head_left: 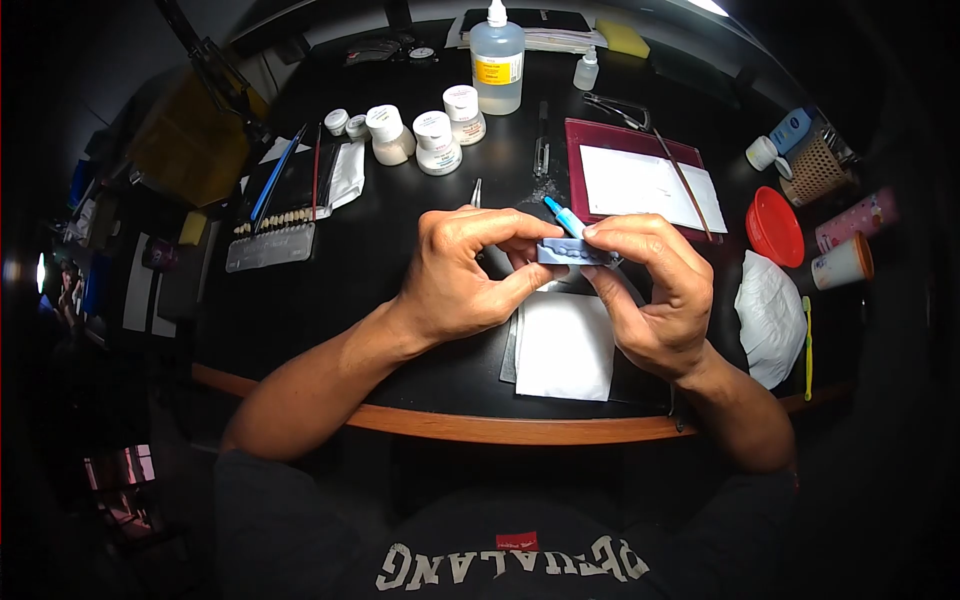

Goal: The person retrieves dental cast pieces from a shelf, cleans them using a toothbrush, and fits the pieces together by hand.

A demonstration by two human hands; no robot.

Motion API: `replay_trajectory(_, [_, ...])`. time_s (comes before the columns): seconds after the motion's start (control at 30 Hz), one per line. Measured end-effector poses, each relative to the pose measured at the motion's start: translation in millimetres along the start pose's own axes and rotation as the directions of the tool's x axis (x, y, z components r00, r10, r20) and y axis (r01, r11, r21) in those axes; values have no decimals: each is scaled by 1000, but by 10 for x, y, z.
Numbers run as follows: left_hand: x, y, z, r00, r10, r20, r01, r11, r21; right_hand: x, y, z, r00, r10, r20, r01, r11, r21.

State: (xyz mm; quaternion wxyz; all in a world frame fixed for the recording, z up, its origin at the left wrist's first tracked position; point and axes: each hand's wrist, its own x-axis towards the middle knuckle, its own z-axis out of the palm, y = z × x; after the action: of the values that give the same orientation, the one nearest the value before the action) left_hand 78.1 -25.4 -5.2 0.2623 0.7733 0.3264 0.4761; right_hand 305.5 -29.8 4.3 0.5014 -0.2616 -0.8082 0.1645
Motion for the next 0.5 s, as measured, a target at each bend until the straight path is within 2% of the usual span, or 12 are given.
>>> replay_trajectory(0.33, [20, 43, 3, 1000, 8, 10, -8, 999, 42, 3, -22, 9, 999, 12, -33, -11, 999, 35])
replay_trajectory(0.5, [22, 67, -10, 997, 69, 37, -74, 983, 168, 20, -37, -11, 1000, 6, -26, -6, 1000, 13])
